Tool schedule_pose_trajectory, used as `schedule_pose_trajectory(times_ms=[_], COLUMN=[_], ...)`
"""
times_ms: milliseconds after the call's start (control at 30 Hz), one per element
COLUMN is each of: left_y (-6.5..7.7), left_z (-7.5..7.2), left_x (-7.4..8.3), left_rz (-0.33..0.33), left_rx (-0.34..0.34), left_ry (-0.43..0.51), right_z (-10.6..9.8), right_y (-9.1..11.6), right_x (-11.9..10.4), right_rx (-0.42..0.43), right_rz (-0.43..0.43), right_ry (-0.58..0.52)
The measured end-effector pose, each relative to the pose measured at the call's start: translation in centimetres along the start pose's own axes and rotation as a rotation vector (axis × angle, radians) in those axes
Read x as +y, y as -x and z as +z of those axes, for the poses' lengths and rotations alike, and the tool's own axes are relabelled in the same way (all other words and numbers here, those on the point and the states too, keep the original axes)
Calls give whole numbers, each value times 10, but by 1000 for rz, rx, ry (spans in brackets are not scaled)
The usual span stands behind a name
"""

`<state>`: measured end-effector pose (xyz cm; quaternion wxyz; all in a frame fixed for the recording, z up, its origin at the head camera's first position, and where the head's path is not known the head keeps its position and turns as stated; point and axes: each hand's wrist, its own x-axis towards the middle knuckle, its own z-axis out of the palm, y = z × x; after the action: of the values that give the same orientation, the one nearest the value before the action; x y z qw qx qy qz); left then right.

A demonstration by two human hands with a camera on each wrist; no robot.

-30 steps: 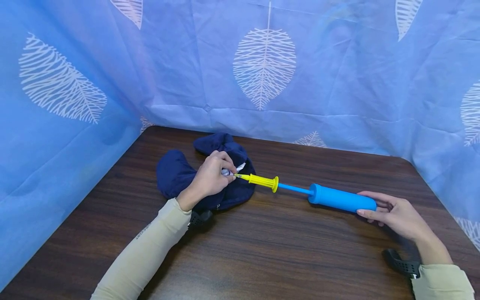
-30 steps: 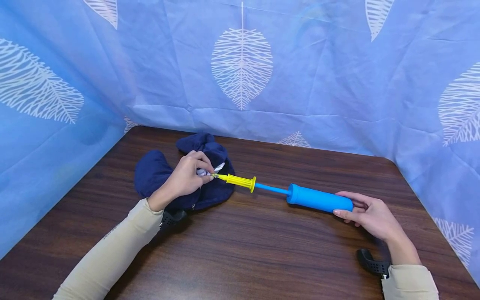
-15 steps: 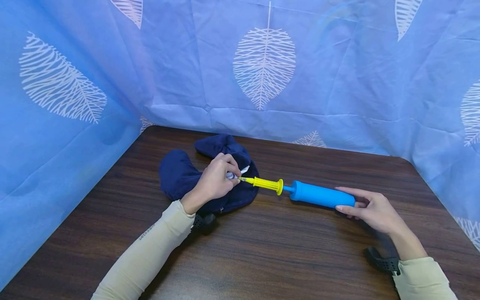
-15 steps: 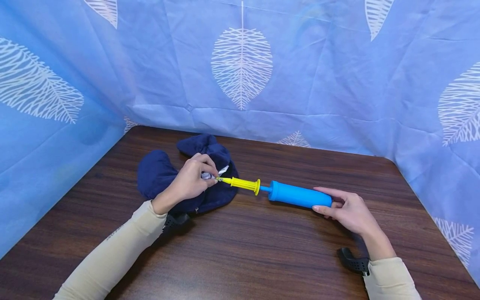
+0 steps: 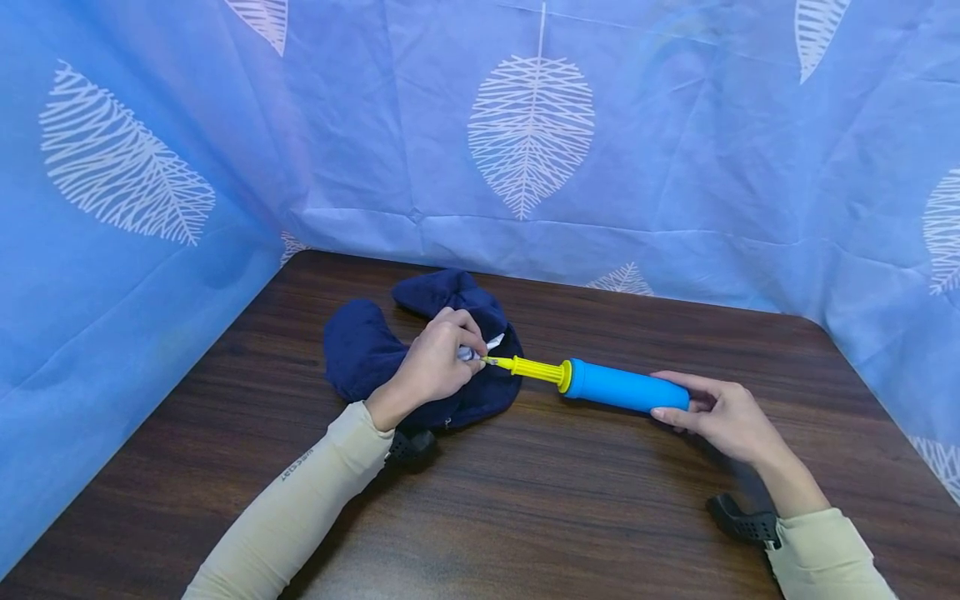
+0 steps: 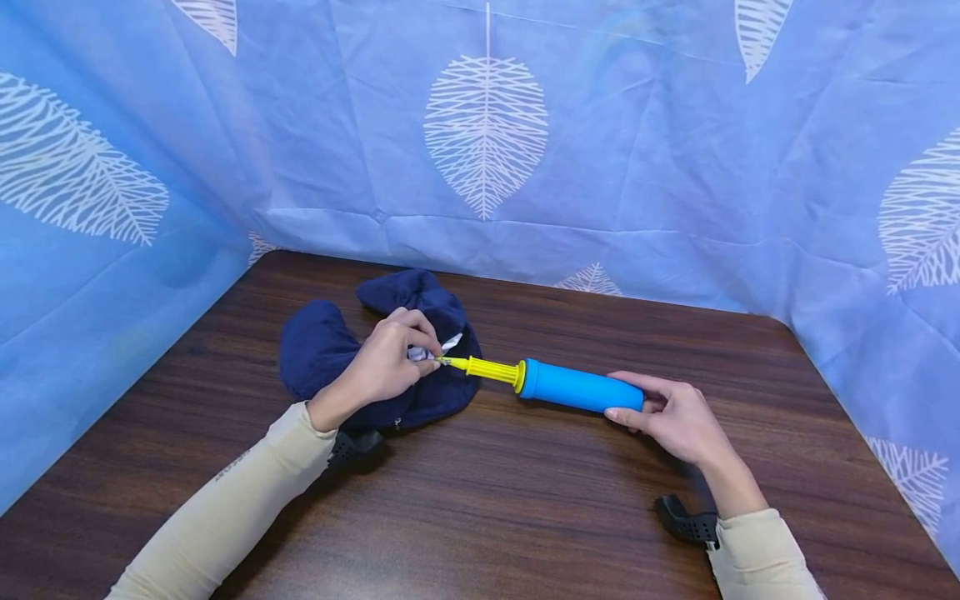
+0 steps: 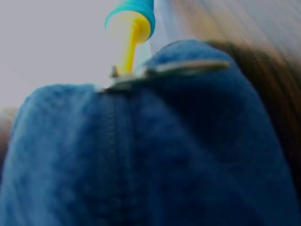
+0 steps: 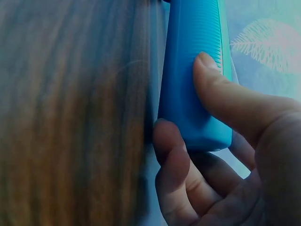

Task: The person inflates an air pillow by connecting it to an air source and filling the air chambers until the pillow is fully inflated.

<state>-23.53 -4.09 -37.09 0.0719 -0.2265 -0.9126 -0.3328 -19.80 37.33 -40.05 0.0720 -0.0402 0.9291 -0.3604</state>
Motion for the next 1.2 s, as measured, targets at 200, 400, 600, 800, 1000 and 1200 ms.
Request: schedule_pose_trajectory(times_ms=[200,400,600,800,1000,1200], left_y=[-2,-1,-1,0,0,0], left_z=[3,3,1,0,0,0], left_x=[3,1,-1,-1,-4,-5], left_rz=[-34,-12,-21,-31,-28,-32], left_rx=[-28,-5,-2,-10,0,2], left_ry=[-20,-41,-25,-23,-21,-18], right_z=[-3,-7,-17,-34,-50,-60], right_y=[2,2,6,15,21,26], right_x=[2,9,24,41,58,75], right_rx=[21,13,9,3,4,23], right_rz=[16,40,61,84,117,154], right_ry=[11,5,16,36,57,99])
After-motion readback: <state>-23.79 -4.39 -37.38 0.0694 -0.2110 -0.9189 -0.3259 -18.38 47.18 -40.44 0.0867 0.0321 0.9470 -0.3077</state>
